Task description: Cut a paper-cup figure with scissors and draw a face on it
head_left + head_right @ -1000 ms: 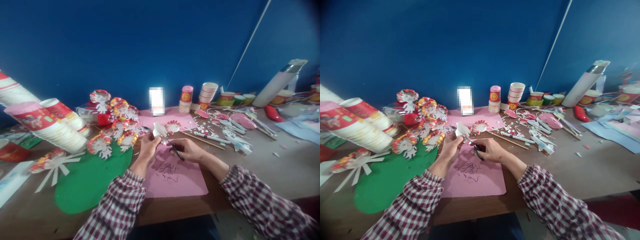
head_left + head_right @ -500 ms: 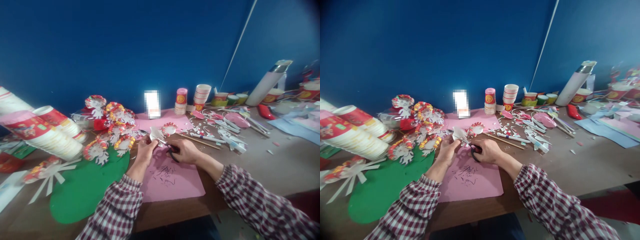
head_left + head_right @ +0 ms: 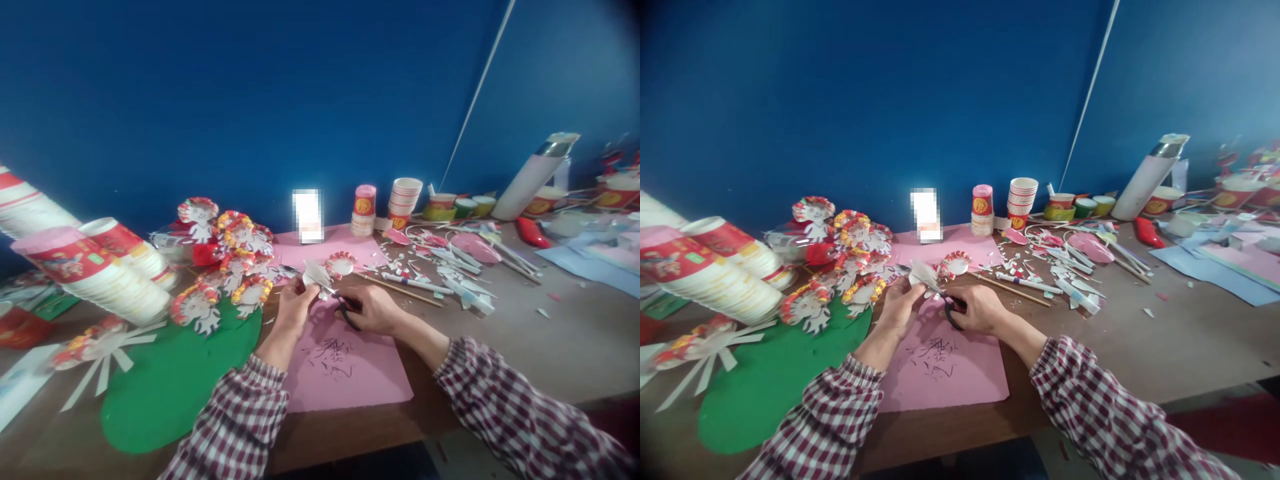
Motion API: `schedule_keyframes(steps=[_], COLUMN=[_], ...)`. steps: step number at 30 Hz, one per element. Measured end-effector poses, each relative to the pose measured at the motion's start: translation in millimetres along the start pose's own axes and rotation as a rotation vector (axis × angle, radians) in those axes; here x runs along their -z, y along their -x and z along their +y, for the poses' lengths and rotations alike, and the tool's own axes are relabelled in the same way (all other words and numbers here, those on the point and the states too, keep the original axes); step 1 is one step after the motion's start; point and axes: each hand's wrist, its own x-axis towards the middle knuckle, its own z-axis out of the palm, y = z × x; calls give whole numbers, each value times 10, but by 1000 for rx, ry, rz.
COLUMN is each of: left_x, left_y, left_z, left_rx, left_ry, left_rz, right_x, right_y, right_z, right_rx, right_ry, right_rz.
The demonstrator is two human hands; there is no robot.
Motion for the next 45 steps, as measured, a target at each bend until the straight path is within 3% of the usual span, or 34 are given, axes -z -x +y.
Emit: schedule_keyframes(steps=[18,30,41,45], left_x=[-2,-17,73,109], left_y=[18,48,-11,-62], left_z=[4,91,60,60], left_rx=[86,45,78,59], left_ry=[57,195,304,340], left_rz=[25,-8,112,103], right_x=[-34,-13,-55,-50], right_y=[5,-12,-7,-6], right_z=[17,14,76,66], right_rx=[6,-55,-77,-90], right_ry=[-87,-516,-419,-461], right_rz=[-25,-121,-159,-206])
